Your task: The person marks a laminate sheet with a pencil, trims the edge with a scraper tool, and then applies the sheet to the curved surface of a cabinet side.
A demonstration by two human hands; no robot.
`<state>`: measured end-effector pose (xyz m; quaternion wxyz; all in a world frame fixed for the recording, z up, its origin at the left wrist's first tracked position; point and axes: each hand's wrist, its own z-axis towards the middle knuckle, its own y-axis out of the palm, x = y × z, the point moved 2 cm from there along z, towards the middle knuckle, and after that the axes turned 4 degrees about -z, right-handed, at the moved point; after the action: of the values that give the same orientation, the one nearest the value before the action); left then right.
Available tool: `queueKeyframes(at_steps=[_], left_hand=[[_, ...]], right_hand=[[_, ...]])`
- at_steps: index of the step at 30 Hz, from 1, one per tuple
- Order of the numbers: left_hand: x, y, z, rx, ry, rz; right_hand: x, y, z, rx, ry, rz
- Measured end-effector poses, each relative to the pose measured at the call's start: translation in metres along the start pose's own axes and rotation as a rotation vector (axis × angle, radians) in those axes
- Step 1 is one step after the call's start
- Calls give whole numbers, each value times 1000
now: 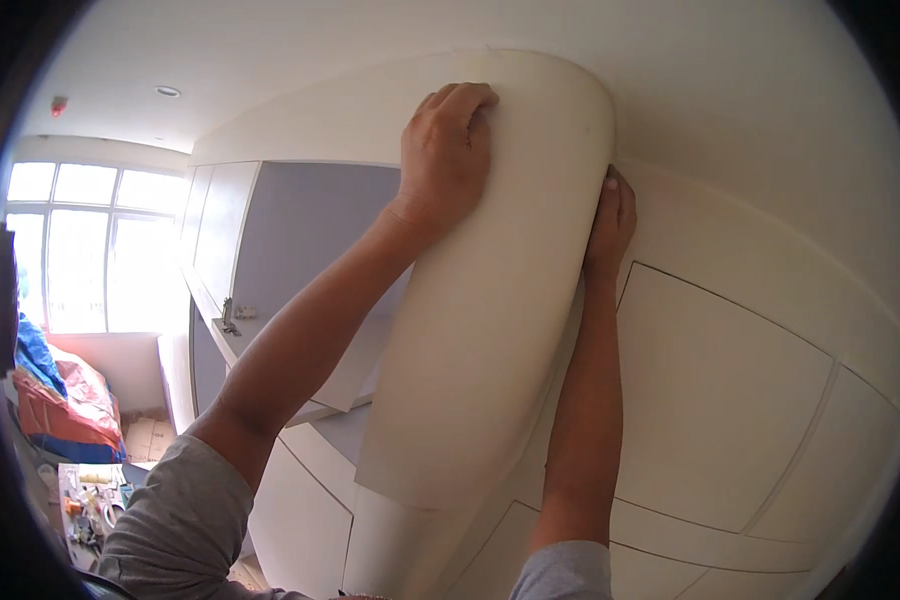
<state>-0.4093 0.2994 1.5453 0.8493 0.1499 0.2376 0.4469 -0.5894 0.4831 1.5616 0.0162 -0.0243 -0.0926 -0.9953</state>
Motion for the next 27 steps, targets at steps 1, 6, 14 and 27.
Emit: queueKeyframes(at_steps=[1, 6, 14, 27], left_hand=[[0, 1, 0, 2, -2, 0], [6, 3, 2, -72, -19, 98], [10, 2, 5, -26, 78, 140], [-5, 1, -2, -279, -123, 153]], right_hand=[[-3, 0, -1, -3, -1, -1], [-13, -20, -3, -54, 234, -137], [-90, -92, 4, -29, 59, -732], [-172, -162, -148, -22, 395, -660]])
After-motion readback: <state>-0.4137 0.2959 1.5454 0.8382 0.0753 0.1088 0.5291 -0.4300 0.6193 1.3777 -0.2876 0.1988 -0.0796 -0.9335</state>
